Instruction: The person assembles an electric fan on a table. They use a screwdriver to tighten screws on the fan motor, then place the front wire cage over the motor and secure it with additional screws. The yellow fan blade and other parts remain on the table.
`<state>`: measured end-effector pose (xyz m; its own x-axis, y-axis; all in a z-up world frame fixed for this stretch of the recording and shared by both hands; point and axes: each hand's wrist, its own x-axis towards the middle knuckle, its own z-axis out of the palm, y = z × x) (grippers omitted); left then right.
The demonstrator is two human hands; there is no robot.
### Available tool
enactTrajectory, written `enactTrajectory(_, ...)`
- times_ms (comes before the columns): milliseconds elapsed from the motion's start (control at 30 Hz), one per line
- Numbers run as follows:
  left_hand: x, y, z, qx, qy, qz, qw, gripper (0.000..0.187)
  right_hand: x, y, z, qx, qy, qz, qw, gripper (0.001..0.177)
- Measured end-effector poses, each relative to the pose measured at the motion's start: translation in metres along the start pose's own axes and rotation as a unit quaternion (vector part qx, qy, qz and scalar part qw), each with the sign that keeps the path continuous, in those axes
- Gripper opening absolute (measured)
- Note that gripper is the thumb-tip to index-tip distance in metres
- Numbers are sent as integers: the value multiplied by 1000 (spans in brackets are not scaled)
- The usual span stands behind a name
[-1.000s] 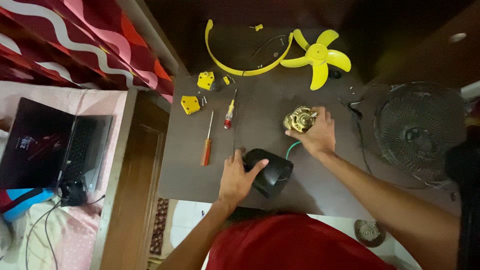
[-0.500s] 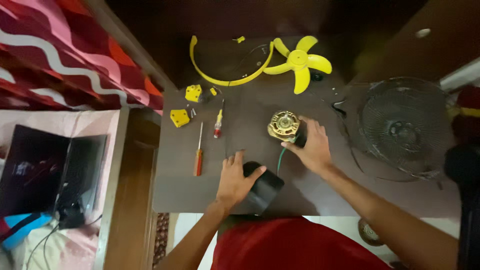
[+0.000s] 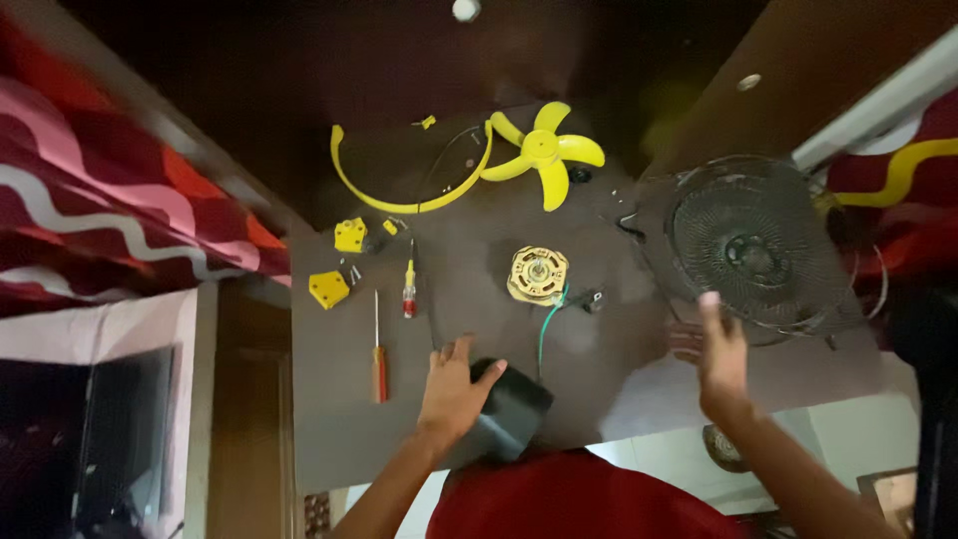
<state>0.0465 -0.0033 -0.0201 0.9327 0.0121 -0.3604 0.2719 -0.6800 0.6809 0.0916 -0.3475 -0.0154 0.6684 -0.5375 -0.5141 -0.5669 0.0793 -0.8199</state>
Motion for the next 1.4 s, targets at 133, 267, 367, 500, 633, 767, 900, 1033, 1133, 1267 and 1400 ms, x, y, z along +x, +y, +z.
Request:
enactTrajectory(133, 9, -3, -5, -20, -4, -6, 1000, 66, 33, -8, -29, 109, 16, 106, 988, 88)
enactTrajectory(267, 16, -7, -5, -22, -4, 9, 1000, 62, 84, 6, -43, 155, 9, 208, 966, 69)
enactTrajectory(367, 18, -10, -9, -24, -20, 3, 1000, 60, 114, 21, -61, 630, 100, 313, 704, 56)
enactTrajectory(500, 17, -15, -21, -35, -56, -28, 997, 62, 128, 17, -78, 928, 182, 212, -247, 43)
enactTrajectory(633, 13, -17, -31, -22, -73, -33, 997, 63, 115, 3, -78, 954, 188, 151, -177, 52)
enactTrajectory(767, 7, -23, -37, -19, -60, -17, 998, 60, 114, -3, -86, 939, 169, 195, -227, 54)
enactTrajectory(900, 8, -27, -39, -24, -71, -20, 997, 58, 127, 14, -108, 934, 120, 334, -48, 41)
enactTrajectory(1033, 16, -34, -36, -51, -51, 27, 997, 56, 121, 34, -116, 275, -26, 144, 950, 38)
enactTrajectory(1133, 19, -41, -30, -73, -17, 72, 995, 52, 85, 41, -109, 206, -39, 119, 970, 37)
enactTrajectory(1267, 28, -42, -31, -108, -3, 96, 989, 49, 22, 34, -76, 232, -100, 94, 963, 41)
enactTrajectory(1400, 35, -35, -50, -144, -1, 89, 986, 46, -37, 17, -35, 198, -67, 107, 972, 43)
